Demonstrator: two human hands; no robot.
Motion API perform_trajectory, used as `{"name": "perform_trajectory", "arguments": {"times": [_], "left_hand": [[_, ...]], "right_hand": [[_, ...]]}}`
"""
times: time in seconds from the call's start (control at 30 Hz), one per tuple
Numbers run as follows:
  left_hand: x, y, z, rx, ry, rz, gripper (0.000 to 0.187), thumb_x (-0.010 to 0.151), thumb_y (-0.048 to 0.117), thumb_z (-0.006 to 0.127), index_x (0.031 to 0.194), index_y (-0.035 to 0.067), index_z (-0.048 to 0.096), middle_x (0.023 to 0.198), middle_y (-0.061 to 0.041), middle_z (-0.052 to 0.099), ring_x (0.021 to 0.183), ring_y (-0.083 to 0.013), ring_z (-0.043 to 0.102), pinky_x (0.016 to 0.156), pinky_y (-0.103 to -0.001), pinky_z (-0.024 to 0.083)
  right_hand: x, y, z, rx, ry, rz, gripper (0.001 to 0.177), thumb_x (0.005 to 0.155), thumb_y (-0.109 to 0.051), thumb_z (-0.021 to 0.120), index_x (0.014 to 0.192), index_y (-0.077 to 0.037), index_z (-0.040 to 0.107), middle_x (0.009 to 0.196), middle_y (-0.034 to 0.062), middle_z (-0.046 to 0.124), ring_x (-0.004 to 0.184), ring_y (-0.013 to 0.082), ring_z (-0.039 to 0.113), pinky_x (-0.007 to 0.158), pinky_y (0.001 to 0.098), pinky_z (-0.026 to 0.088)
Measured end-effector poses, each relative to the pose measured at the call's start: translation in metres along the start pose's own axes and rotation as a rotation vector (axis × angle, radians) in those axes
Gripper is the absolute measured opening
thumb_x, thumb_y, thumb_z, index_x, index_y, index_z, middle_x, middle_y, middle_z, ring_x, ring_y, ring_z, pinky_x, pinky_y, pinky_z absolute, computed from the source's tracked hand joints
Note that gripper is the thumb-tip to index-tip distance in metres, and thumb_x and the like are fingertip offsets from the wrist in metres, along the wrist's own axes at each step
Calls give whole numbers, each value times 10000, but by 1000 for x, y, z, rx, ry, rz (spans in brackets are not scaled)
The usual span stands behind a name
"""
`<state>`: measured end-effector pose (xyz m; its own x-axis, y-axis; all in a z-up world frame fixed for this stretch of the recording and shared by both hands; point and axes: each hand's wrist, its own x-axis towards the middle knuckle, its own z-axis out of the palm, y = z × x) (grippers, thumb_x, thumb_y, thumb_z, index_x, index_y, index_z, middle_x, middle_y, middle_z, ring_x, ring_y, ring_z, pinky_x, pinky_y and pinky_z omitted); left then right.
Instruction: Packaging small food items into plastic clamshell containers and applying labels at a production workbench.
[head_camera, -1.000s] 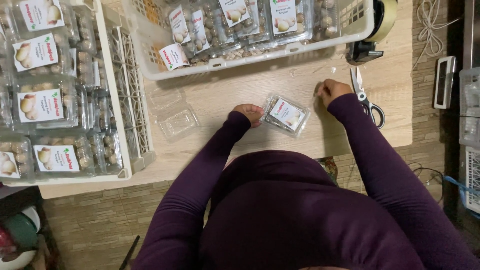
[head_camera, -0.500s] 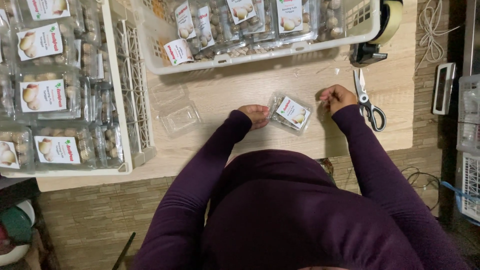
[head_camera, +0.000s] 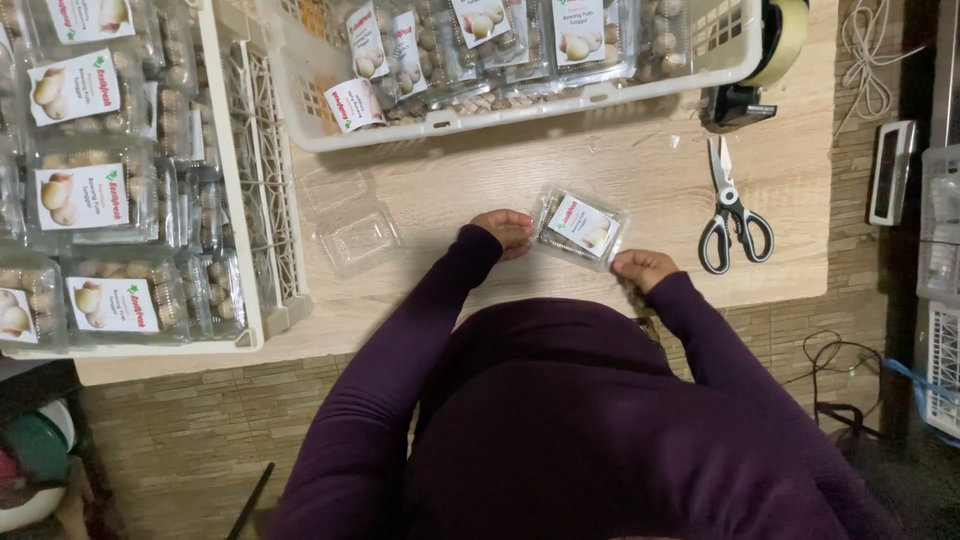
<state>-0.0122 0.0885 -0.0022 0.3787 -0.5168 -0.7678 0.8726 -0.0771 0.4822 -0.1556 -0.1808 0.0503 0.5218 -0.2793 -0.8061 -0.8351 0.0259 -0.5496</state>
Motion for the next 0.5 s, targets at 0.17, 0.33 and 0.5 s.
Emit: {"name": "perform_trajectory", "arguments": {"times": [0.17,0.33,0.5], "left_hand": [[3,2,5,54,15,19,418,914,28,752,1307,59,613,1090,-127,687,949,-191,716,900,-367,658],[15,-7,-3,116,-33,22,595,901,39,779,1417,105,490,1105,-122,669,917,-178,709,855,-349,676],[33,-19,-15,291,-114,46,632,885,68,791,1406,119,437,1096,-105,680,864,-148,689,795,-310,675]], "right_hand": [[13,16,4,110,-77,-94,38,934,-85,688,912,-55,690,638,50,583,564,132,545,528,247,419],[44,38,-4,171,-46,-100,61,944,-57,671,885,-72,668,628,42,554,539,134,519,508,254,403],[69,53,-13,198,-34,-137,93,963,-46,650,886,-94,669,617,21,528,520,115,505,486,251,397]]}}
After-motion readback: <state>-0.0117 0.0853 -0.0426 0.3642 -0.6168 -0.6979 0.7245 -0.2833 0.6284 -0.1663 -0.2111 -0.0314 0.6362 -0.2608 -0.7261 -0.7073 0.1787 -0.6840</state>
